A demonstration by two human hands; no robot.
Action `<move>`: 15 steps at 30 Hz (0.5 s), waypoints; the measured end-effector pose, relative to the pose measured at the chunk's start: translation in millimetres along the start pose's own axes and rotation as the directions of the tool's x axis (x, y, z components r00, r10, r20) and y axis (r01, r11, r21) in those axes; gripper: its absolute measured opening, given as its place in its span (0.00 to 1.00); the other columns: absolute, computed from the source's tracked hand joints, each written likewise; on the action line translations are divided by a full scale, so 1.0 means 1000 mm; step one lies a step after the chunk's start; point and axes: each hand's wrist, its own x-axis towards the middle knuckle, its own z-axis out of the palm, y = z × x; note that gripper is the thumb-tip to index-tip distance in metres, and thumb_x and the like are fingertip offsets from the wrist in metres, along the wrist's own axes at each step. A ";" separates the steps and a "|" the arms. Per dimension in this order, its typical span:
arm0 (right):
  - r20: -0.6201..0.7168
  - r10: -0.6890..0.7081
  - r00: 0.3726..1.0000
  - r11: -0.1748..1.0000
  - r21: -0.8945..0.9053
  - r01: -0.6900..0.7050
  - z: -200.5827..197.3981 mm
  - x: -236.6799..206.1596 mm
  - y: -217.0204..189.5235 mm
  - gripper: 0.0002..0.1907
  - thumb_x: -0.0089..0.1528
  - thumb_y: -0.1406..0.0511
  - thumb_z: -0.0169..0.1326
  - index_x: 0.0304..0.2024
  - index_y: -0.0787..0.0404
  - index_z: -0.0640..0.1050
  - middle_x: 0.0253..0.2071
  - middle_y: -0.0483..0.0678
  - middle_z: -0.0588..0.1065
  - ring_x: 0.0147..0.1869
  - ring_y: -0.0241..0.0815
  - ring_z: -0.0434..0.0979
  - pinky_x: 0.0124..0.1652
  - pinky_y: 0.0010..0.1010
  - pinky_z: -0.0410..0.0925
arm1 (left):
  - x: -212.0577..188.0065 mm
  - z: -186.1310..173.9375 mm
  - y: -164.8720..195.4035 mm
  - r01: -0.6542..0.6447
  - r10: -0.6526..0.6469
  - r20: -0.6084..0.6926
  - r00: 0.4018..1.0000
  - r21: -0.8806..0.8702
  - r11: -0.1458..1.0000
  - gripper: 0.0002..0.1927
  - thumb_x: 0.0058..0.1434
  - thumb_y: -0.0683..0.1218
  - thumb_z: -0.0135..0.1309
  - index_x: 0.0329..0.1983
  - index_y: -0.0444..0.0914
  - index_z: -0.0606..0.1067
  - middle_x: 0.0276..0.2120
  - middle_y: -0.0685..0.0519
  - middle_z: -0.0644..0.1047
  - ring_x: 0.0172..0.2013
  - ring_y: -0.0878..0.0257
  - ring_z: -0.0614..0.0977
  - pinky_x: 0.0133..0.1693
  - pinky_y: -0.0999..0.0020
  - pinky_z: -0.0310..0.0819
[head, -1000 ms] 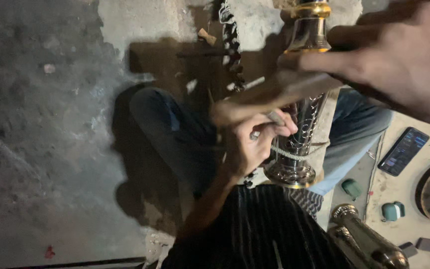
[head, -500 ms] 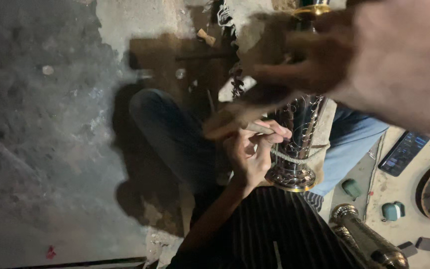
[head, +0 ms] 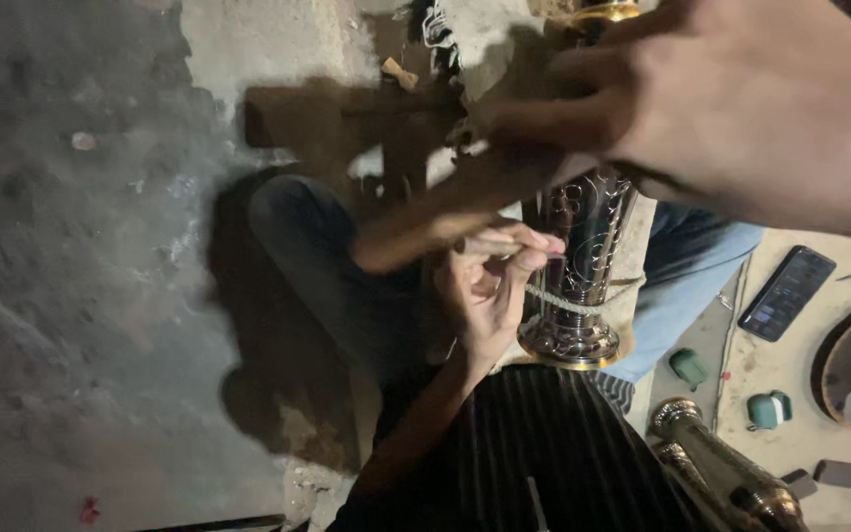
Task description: The person sits on the floor holding a small punch against an engraved brass vase and repeatedly strikes the punch with a wooden mallet, repositioning the punch around the vase's surface to chase the decorative pattern.
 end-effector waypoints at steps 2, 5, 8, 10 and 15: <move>-0.105 0.017 0.994 0.986 0.168 0.001 -0.006 0.001 0.002 0.42 0.64 0.60 0.54 0.78 0.38 0.51 0.61 0.44 0.74 0.43 0.36 0.83 0.42 0.27 0.75 | 0.002 -0.001 0.001 0.018 -0.019 0.026 0.999 0.030 0.999 0.12 0.72 0.29 0.50 0.52 0.32 0.64 0.43 0.44 0.76 0.43 0.56 0.84 0.50 0.61 0.85; -0.560 0.059 0.827 0.953 0.277 0.120 -0.010 0.002 0.004 0.36 0.57 0.63 0.54 0.69 0.52 0.66 0.52 0.52 0.78 0.42 0.42 0.83 0.38 0.29 0.75 | 0.003 0.000 0.000 0.057 -0.057 -0.009 0.998 0.027 0.998 0.12 0.71 0.29 0.50 0.52 0.32 0.64 0.43 0.43 0.76 0.43 0.56 0.84 0.49 0.60 0.85; -0.399 0.393 0.829 0.247 0.914 0.323 -0.006 0.011 -0.002 0.20 0.64 0.61 0.52 0.58 0.59 0.74 0.45 0.48 0.79 0.42 0.36 0.84 0.39 0.29 0.75 | 0.002 0.003 -0.003 0.079 -0.080 -0.055 0.995 -0.025 0.997 0.12 0.70 0.29 0.51 0.51 0.31 0.64 0.42 0.44 0.76 0.43 0.56 0.84 0.49 0.60 0.85; -0.075 0.360 0.930 -0.184 0.972 0.149 -0.002 0.018 -0.004 0.15 0.70 0.59 0.49 0.53 0.61 0.77 0.38 0.49 0.77 0.35 0.37 0.80 0.35 0.32 0.74 | 0.001 0.006 -0.004 0.086 -0.088 -0.077 0.993 -0.033 0.996 0.11 0.70 0.29 0.51 0.50 0.31 0.65 0.42 0.44 0.76 0.42 0.57 0.83 0.49 0.60 0.84; -0.192 0.360 0.913 -0.043 0.974 0.222 0.003 0.023 0.011 0.17 0.73 0.60 0.46 0.53 0.66 0.77 0.29 0.49 0.75 0.24 0.37 0.76 0.22 0.27 0.70 | 0.000 0.011 -0.004 0.079 -0.081 -0.089 0.993 -0.017 0.997 0.10 0.70 0.29 0.51 0.49 0.32 0.66 0.42 0.44 0.76 0.40 0.58 0.82 0.49 0.60 0.84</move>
